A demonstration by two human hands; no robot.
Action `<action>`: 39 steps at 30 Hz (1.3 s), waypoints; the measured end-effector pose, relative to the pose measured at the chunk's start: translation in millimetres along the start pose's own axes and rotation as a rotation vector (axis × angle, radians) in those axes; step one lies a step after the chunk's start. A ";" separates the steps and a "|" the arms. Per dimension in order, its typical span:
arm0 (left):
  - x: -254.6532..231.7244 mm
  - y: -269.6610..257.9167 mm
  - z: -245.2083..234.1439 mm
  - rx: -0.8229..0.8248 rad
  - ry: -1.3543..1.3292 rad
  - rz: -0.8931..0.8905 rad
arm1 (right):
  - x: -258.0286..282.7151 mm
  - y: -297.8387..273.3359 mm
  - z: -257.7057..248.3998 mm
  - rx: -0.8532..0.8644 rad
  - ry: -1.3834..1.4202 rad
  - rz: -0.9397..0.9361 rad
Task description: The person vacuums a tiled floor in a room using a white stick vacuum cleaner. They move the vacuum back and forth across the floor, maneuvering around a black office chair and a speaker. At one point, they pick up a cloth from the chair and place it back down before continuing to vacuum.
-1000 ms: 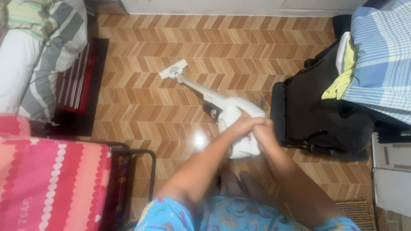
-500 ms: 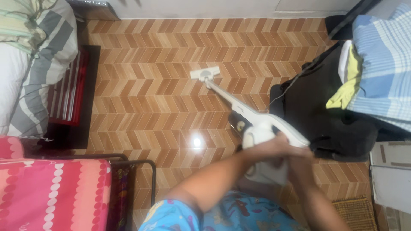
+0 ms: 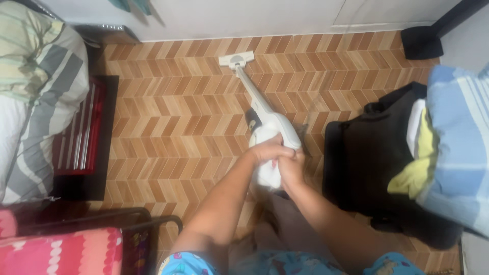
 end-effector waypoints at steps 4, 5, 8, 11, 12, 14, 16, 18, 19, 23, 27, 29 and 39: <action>-24.3 29.8 -42.8 -0.108 0.009 -0.056 | -0.5 63.9 11.8 0.004 0.055 0.003; -30.9 33.8 -50.1 -0.127 0.006 -0.054 | -1.8 75.4 13.7 0.005 0.048 0.017; -49.1 39.6 -65.6 -0.185 -0.001 -0.063 | -5.3 103.5 20.4 0.009 0.042 0.051; -62.7 43.4 -75.7 -0.249 -0.004 -0.100 | -5.4 125.8 26.9 0.009 0.057 0.068; -65.5 43.8 -78.4 -0.275 -0.008 -0.115 | -4.7 131.1 29.8 0.011 0.055 0.082; -67.5 45.9 -79.0 -0.323 -0.036 -0.139 | 0.2 137.2 29.7 0.015 0.043 0.104; -63.0 43.8 -76.4 -0.378 -0.083 -0.151 | 4.7 136.2 29.1 0.032 0.021 0.120; -53.6 39.3 -64.1 -0.340 -0.203 -0.052 | 9.0 126.9 26.5 0.076 -0.021 0.067; -47.7 35.6 -55.6 -0.315 -0.265 -0.004 | 11.3 118.2 23.5 0.093 -0.045 0.041; -15.2 11.7 -9.2 -0.232 -0.345 0.118 | 12.9 61.0 1.4 0.066 -0.261 -0.015; 13.2 -30.5 54.3 -0.169 -0.322 0.158 | 7.3 -21.9 -29.1 0.080 -0.387 0.018; 26.2 -59.5 87.9 -0.177 -0.299 0.143 | -2.8 -65.3 -37.8 0.114 -0.398 0.046; 72.4 -162.7 242.8 -0.218 -0.305 0.091 | -13.7 -239.0 -92.6 0.129 -0.576 0.160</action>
Point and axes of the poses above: each hand's wrist, its own y-axis towards the middle knuckle, its own z-axis out of the palm, x = y × z, the point moved 4 cm from there along y, towards the middle knuckle, and after that the axes turned 9 degrees about x, right-handed, at the moved point
